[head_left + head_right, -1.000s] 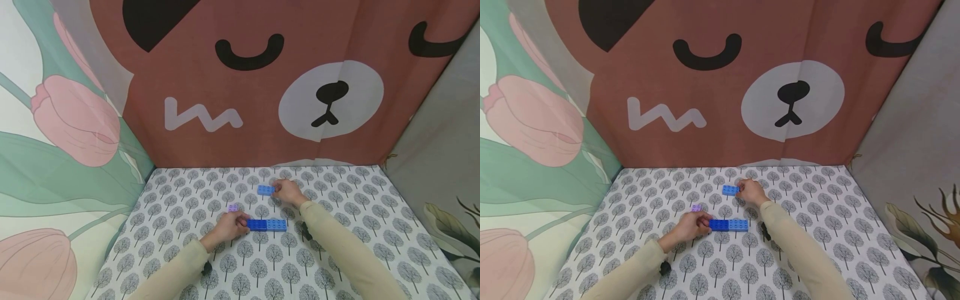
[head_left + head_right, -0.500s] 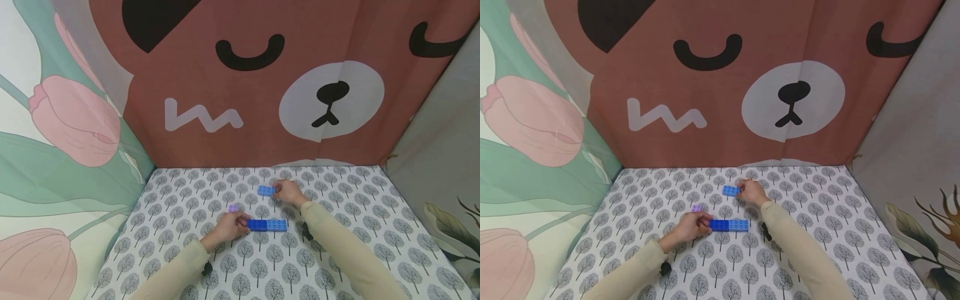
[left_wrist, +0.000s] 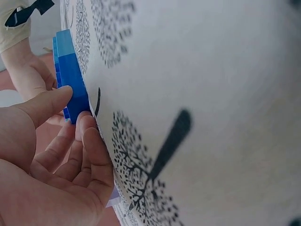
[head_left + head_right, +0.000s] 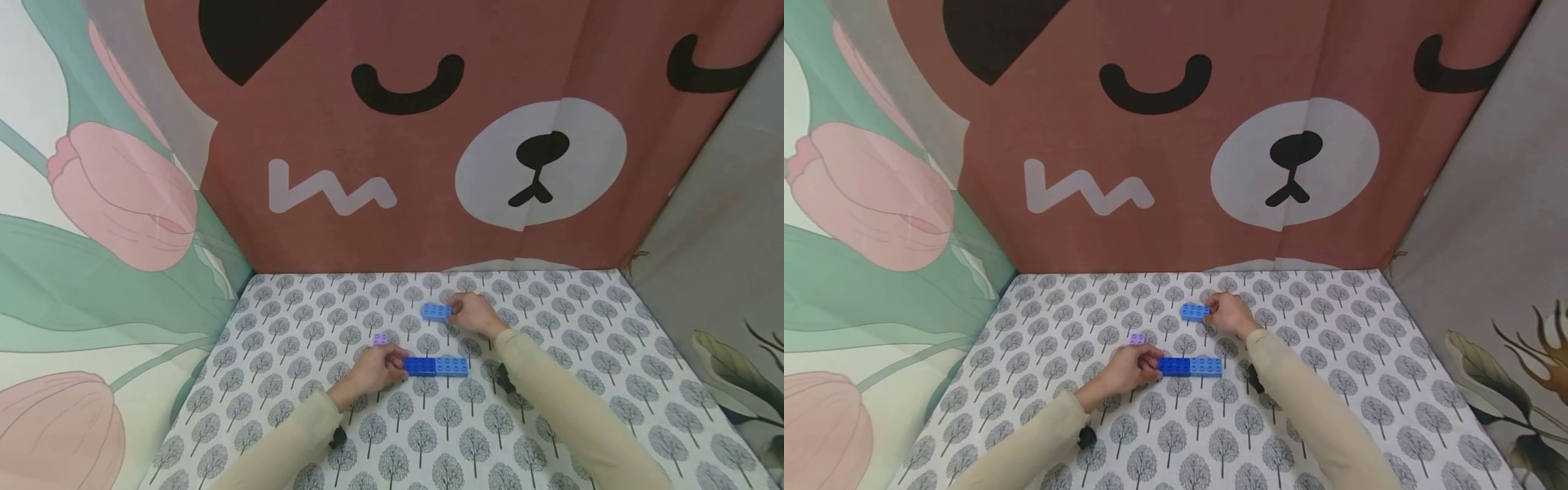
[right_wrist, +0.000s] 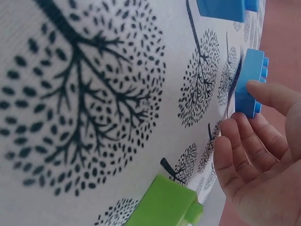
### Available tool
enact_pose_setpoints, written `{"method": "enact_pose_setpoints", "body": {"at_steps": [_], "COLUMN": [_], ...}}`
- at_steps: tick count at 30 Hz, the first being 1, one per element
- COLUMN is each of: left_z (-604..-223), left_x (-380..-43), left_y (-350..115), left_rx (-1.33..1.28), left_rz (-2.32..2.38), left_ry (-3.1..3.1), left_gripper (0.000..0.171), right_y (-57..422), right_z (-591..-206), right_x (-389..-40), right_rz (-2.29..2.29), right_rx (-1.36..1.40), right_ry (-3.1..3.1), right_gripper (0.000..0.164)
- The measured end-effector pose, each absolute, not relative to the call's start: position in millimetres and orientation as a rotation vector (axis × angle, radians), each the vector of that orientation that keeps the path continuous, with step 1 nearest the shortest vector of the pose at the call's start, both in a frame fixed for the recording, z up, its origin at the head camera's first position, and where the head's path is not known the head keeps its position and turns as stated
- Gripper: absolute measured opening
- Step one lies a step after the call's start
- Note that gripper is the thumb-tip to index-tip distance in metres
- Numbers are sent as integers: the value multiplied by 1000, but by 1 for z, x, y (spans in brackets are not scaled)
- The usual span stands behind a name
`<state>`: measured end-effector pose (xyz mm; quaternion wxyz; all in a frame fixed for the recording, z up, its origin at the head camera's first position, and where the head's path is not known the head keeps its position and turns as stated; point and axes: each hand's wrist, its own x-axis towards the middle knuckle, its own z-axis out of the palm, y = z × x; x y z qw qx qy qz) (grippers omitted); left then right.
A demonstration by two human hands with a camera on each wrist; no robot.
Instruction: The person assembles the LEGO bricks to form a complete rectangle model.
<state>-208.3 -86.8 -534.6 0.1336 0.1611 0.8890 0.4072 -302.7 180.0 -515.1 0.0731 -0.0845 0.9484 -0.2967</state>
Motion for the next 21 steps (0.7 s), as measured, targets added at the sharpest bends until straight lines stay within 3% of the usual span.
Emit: {"method": "enact_pose_setpoints", "body": {"at_steps": [21], "left_z": [-533], "left_x": [-208], "left_y": [-87], "left_rx": [476], "left_rz": [1176], "left_ry": [2577], "left_gripper": [39], "right_y": [186], "right_z": [-501], "right_x": [-276], "right_rz": [-978], "right_rx": [-314], "right_ry": [2825], "right_gripper": [41]}}
